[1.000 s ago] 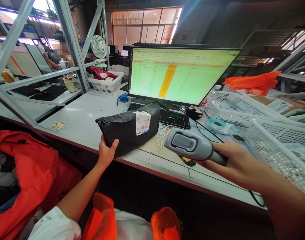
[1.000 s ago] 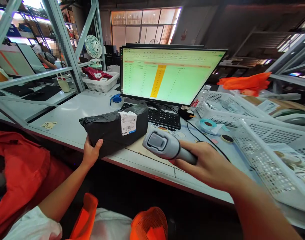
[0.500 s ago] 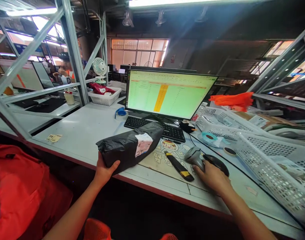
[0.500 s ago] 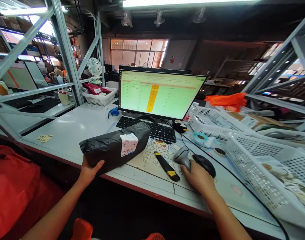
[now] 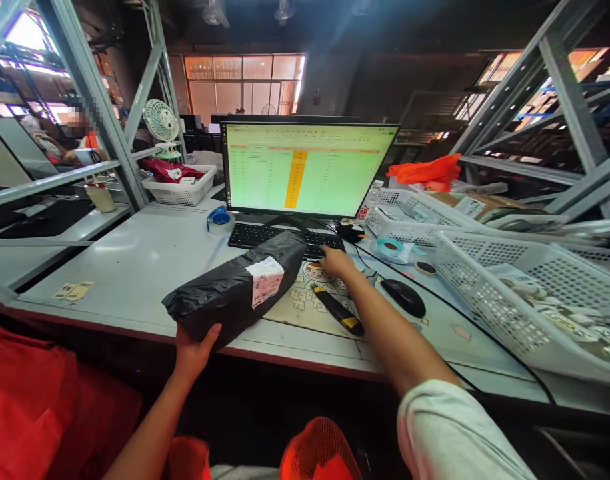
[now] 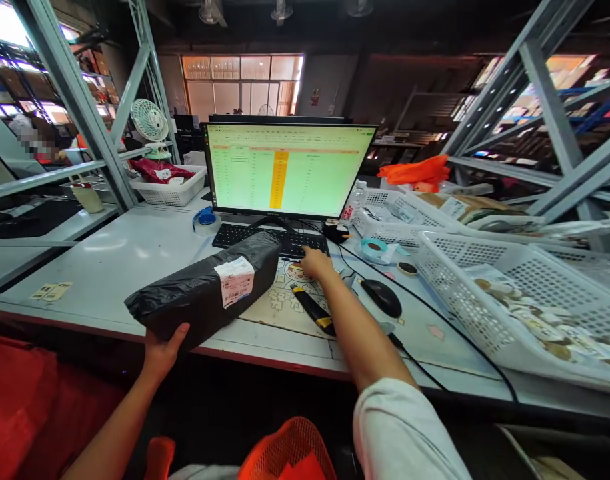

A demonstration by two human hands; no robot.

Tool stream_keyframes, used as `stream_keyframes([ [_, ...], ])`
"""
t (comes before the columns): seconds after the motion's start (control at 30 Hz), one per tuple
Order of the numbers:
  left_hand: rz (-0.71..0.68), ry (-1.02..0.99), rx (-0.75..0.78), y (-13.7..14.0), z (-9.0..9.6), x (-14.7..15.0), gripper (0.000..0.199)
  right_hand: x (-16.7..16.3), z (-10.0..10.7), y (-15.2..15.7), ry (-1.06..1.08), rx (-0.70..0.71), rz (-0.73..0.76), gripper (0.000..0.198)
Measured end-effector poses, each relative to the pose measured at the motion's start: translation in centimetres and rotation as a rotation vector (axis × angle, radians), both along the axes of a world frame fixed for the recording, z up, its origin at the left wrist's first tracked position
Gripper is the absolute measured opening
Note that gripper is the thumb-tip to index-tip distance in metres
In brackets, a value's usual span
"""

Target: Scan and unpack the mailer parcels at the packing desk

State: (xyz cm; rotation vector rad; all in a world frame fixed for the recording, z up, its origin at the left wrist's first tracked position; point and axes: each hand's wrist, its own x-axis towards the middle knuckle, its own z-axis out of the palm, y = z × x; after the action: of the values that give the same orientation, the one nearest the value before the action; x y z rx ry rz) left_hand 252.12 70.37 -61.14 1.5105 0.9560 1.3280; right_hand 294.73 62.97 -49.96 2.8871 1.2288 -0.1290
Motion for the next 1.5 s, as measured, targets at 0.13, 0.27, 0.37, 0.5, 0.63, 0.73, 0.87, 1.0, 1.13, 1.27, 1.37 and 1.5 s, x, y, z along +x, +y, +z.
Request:
stream_keyframes([
  [0.13, -0.018, 0.008, -0.016, 0.1, -0.3, -0.1, 0.065, 1.1, -0.3, 1.5, 0.023, -0.056, -0.008, 0.051],
  [0.27, -0.033, -0.004, 0.002, -0.1, 0.0, 0.0, 0.063, 1.3, 0.2, 2.4, 0.017, -0.055, 0.032, 0.05],
  [0.37, -0.031, 0.001, 0.029, -0.1, 0.0, -0.1, 0.063, 0.6, 1.3, 3.1, 0.016, -0.062, 0.064, 0.052],
  [0.5, -0.044, 0.12, 0.187, 1.3, 0.2, -1.5, 0.057, -2.2, 2.8, 1.9, 0.002, -0.1, 0.123, 0.051],
  [0.63, -0.136, 0.32, 0.643, 3.6, 2.0, -4.4, 0.039, -6.7, 1.2, -3.9, 0.01, -0.189, 0.235, 0.055],
  [0.73, -0.125, 0.484, 0.846, 4.5, 3.2, -6.2, 0.046, -8.3, -1.0, -9.1, -0.029, -0.168, 0.253, 0.057],
  [0.87, -0.157, 0.651, 0.682, 5.8, 4.1, -7.1, 0.066, -7.7, -0.1, -11.8, -0.008, 0.148, 0.227, 0.054],
  [1.0, -0.205, 0.667, 0.4, 8.5, 5.5, -8.0, 0.068, -10.2, 5.5, -7.3, 0.238, 0.288, 0.41, 0.058],
  [1.13, 0.009, 0.435, 0.239, 8.7, 6.6, -8.1, 0.048, -17.7, 10.1, 1.8, 0.223, 0.23, 0.771, 0.047],
  [1.27, 0.02, 0.506, 0.155, 5.0, 5.3, -6.6, 0.088, -25.4, 10.4, 10.2, 0.141, 0.083, 0.991, 0.045],
  [1.37, -0.01, 0.674, 0.134, 3.2, 3.8, -5.8, 0.081, -28.5, 9.0, 13.3, 0.124, -0.073, 1.006, 0.045],
  [1.5, -0.017, 0.765, 0.244, 2.9, 2.9, -6.2, 0.048, -26.1, 7.8, 11.6, 0.124, -0.143, 1.016, 0.045],
])
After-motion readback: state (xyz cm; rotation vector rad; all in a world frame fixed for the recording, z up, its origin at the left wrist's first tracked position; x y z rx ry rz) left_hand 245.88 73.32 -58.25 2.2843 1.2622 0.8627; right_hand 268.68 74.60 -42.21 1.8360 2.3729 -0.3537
